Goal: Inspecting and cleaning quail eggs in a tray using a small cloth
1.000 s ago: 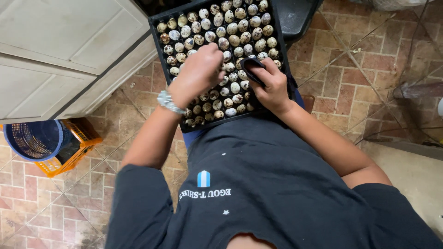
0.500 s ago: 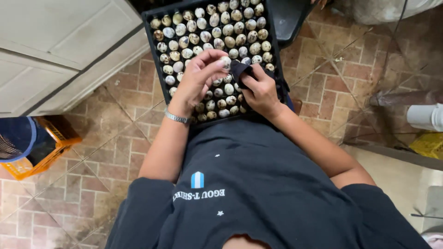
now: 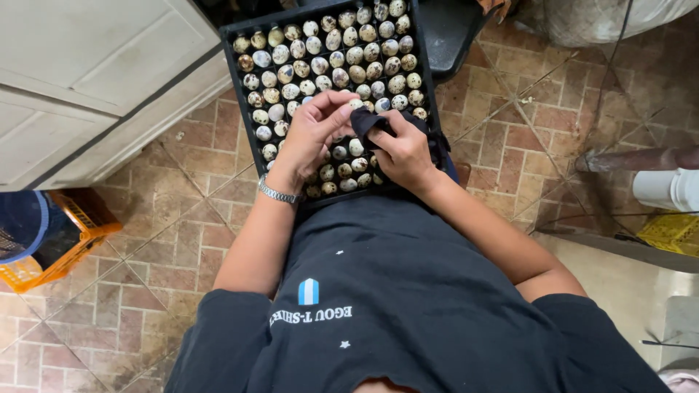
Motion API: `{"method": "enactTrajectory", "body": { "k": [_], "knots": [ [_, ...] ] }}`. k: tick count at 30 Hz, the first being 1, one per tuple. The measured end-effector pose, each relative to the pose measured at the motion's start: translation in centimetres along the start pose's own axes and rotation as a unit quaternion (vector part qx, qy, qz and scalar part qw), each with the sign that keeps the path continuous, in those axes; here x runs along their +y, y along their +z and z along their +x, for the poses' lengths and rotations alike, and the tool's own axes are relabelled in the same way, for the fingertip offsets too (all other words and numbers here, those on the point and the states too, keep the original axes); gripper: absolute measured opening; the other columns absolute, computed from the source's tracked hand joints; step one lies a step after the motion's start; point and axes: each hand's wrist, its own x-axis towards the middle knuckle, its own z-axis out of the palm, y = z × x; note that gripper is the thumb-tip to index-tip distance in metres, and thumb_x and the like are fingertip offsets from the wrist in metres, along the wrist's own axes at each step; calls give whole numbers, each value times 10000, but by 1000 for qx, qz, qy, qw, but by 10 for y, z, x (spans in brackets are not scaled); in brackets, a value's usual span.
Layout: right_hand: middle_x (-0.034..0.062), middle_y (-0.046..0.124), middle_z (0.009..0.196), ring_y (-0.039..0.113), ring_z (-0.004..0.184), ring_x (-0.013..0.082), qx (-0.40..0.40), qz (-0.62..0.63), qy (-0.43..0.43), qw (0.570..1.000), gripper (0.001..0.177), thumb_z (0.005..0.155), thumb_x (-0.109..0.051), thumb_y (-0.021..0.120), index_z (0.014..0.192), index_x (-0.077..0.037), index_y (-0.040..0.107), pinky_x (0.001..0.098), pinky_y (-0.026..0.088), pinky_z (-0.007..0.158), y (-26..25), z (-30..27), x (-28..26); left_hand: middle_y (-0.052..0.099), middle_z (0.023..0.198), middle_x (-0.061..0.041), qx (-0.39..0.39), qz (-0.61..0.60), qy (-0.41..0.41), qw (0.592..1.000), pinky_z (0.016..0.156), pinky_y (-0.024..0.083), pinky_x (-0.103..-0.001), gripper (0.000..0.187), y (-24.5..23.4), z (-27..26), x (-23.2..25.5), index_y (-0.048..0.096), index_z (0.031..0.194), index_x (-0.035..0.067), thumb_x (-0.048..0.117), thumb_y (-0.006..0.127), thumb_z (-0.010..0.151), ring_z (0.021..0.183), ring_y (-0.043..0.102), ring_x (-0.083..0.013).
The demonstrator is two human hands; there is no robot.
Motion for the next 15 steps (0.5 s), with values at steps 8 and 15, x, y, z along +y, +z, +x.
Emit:
{"method": "enactTrajectory", "body": {
  "k": [8, 15],
  "knots": [
    [55, 566, 990, 659, 706, 309, 7, -26, 22, 999, 195, 899, -47, 641, 1056, -131, 718, 376, 552, 622, 9, -17, 20, 693, 1059, -146, 12, -44, -21, 999, 824, 669, -318, 352, 16, -12, -2, 640, 1243, -41, 178, 698, 974, 901, 750, -192],
    [94, 627, 1039, 683, 770, 355, -9, -10, 31, 999, 268, 869, -77, 682, 1131, -129, 698, 411, 564, 642, 21, -17, 23, 693, 1091, -153, 22, -43, 8, 999, 830, 661, -291, 372, 4, -10, -14, 635, 1267, -66, 153, 699, 972, 931, 739, -190]
  ]
}}
